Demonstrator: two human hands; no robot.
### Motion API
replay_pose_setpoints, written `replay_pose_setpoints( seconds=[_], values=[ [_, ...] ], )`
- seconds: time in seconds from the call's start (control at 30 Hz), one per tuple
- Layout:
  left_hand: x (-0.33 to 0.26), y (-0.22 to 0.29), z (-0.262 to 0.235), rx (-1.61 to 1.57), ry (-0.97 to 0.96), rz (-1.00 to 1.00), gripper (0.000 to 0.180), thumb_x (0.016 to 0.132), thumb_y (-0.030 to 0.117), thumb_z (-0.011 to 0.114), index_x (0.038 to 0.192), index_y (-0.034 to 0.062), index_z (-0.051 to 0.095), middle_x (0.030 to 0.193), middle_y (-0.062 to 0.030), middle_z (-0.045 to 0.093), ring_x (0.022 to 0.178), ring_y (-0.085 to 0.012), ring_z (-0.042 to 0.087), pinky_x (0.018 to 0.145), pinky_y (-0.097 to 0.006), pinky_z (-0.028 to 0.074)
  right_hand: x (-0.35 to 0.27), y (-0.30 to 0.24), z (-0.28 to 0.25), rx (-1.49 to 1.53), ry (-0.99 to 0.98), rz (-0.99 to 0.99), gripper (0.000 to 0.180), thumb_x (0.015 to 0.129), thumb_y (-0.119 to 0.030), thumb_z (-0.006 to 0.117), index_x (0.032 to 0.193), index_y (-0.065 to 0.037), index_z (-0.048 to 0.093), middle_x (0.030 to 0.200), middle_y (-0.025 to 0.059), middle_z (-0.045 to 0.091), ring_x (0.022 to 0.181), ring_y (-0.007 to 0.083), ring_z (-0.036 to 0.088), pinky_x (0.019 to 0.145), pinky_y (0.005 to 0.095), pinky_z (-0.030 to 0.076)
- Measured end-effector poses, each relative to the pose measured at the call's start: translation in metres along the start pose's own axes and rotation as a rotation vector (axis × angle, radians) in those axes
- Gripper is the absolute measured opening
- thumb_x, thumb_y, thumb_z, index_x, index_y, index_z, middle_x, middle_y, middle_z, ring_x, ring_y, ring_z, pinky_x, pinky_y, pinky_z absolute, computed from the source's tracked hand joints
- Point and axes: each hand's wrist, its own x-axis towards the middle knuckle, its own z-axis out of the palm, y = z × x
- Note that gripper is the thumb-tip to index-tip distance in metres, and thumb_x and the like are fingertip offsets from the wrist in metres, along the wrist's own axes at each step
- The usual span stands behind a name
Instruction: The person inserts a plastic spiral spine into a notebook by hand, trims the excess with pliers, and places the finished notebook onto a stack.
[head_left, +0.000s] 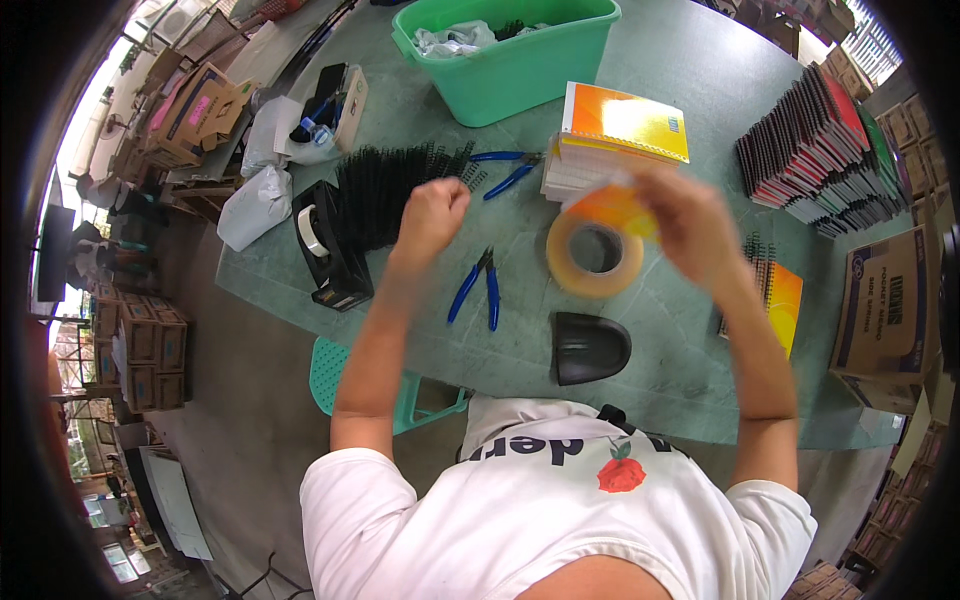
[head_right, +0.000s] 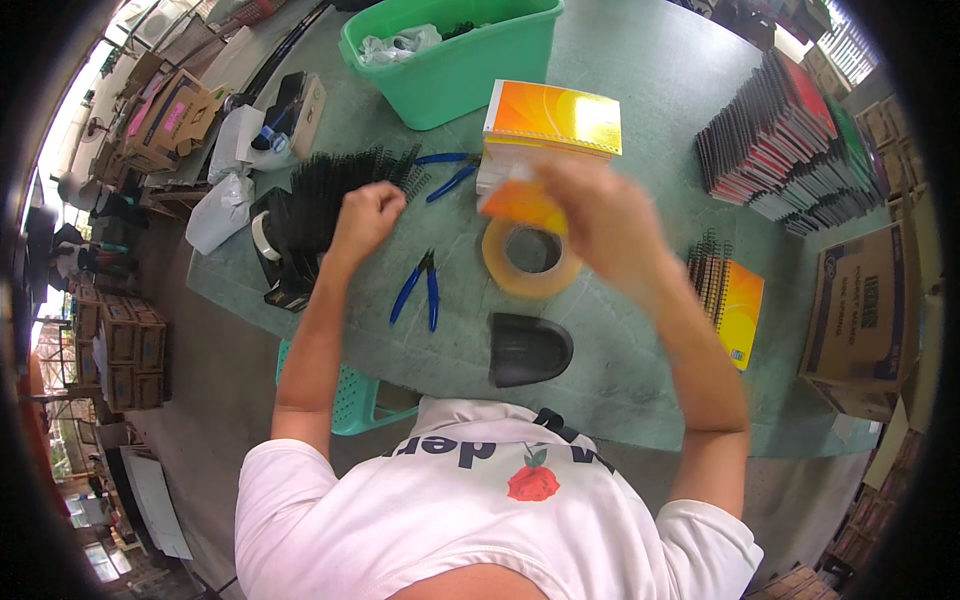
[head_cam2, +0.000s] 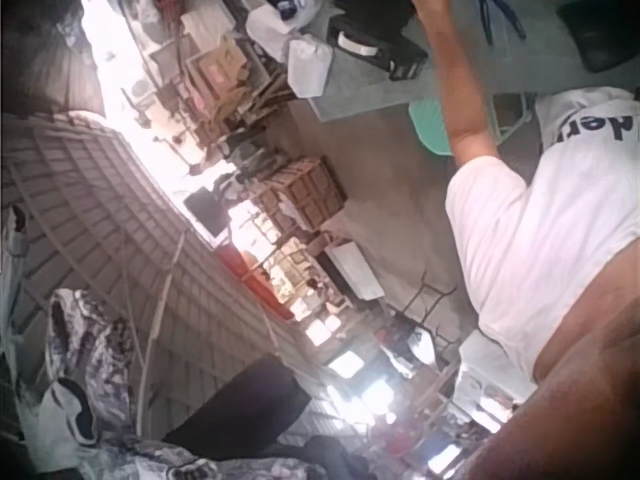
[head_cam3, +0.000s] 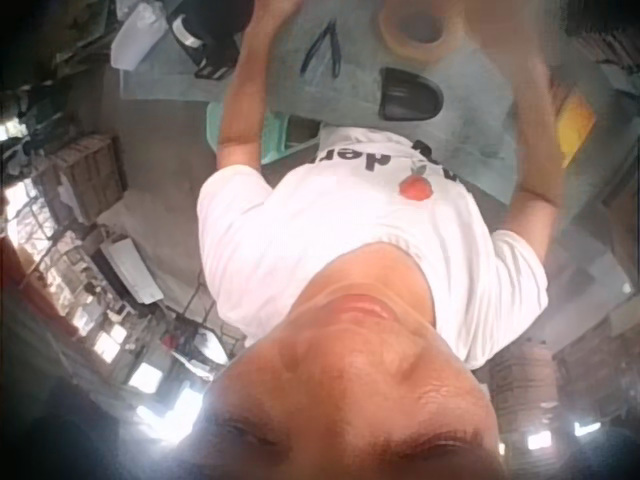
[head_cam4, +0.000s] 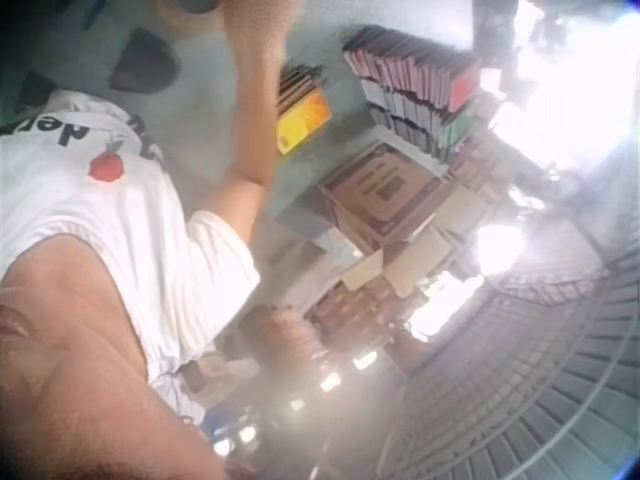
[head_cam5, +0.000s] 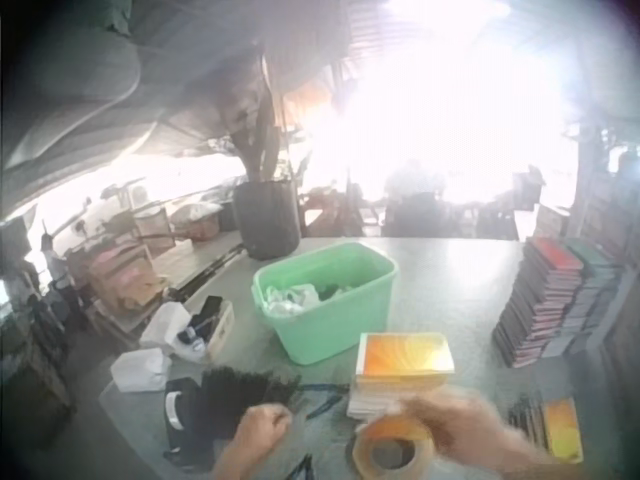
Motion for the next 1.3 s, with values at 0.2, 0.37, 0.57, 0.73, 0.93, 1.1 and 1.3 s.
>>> replay_pose_setpoints(
  seconds=[0.2,0.37,0.57,0.73,0.93,1.1,1.3],
  values=[
    [-0.037,-0.038,0.06,0.426,-0.089,-0.301,0.032,0.082,0.027,0.062,0.105,0.0058,0.056,0.1,-0.0176,0.059,0.086,-0.037,0.062,0.072,-0.045,0.052,-0.021,0.001,0.074,-0.262,-0.118,0.116,0.027,0.077,-0.005,0.059,0.103,-0.009,0.061,0.089,0.0146,0.065,0.082,0.0307,0.063,0.066,0.0414,0.05],
    [-0.04,-0.047,0.05,0.585,0.144,-0.211,0.021,0.084,0.021,0.055,0.098,0.0045,0.058,0.097,-0.016,0.059,0.09,-0.0305,0.06,0.069,-0.042,0.054,-0.012,-0.01,0.073,-0.245,-0.305,0.175,0.026,0.078,-0.008,0.058,0.105,-0.01,0.059,0.086,0.016,0.065,0.077,0.0356,0.062,0.063,0.0453,0.049],
    [-0.028,-0.041,0.041,0.539,0.164,-0.176,0.018,0.08,0.011,0.056,0.095,0.0022,0.057,0.092,-0.0155,0.061,0.083,-0.0326,0.062,0.066,-0.042,0.054,-0.033,-0.002,0.047,-0.138,-0.119,0.178,0.03,0.077,-0.006,0.063,0.107,-0.004,0.06,0.089,0.0185,0.064,0.083,0.0373,0.061,0.073,0.0427,0.048],
    [-0.028,-0.039,0.001,0.241,0.452,-0.119,0.019,0.08,0.012,0.062,0.093,-0.0002,0.057,0.085,-0.0161,0.06,0.076,-0.0337,0.06,0.067,-0.042,0.051,-0.07,0.074,0.051,0.604,0.087,0.477,0.017,0.08,-0.007,0.068,0.094,0.001,0.064,0.084,0.0067,0.066,0.075,0.0149,0.06,0.072,0.0259,0.045],
    [-0.006,-0.026,-0.031,-0.119,0.78,0.001,0.013,0.087,0.012,0.061,0.086,-0.001,0.057,0.075,-0.0101,0.061,0.064,-0.0224,0.058,0.061,-0.032,0.047,-0.08,0.069,0.077,0.784,0.346,0.501,0.018,0.084,-0.007,0.067,0.099,0.002,0.063,0.084,0.0048,0.065,0.076,0.0095,0.056,0.072,0.0227,0.043],
    [0.012,-0.024,-0.061,-0.854,0.896,-0.032,0.016,0.095,0.021,0.054,0.096,0.0051,0.053,0.085,-0.0048,0.062,0.077,-0.0141,0.061,0.072,-0.026,0.048,-0.069,0.053,0.076,0.818,0.299,0.475,0.018,0.083,-0.008,0.067,0.097,0.003,0.064,0.083,0.0043,0.063,0.079,0.0106,0.057,0.073,0.023,0.043],
    [0.03,0.04,-0.056,-1.526,0.612,-0.133,0.018,0.099,0.021,0.044,0.102,0.0046,0.049,0.077,-0.0061,0.056,0.063,-0.0149,0.056,0.062,-0.032,0.053,-0.078,0.07,0.075,0.721,0.264,0.493,0.023,0.08,-0.012,0.071,0.097,0.002,0.064,0.083,0.0026,0.062,0.077,0.011,0.055,0.072,0.0242,0.043]
  ],
)
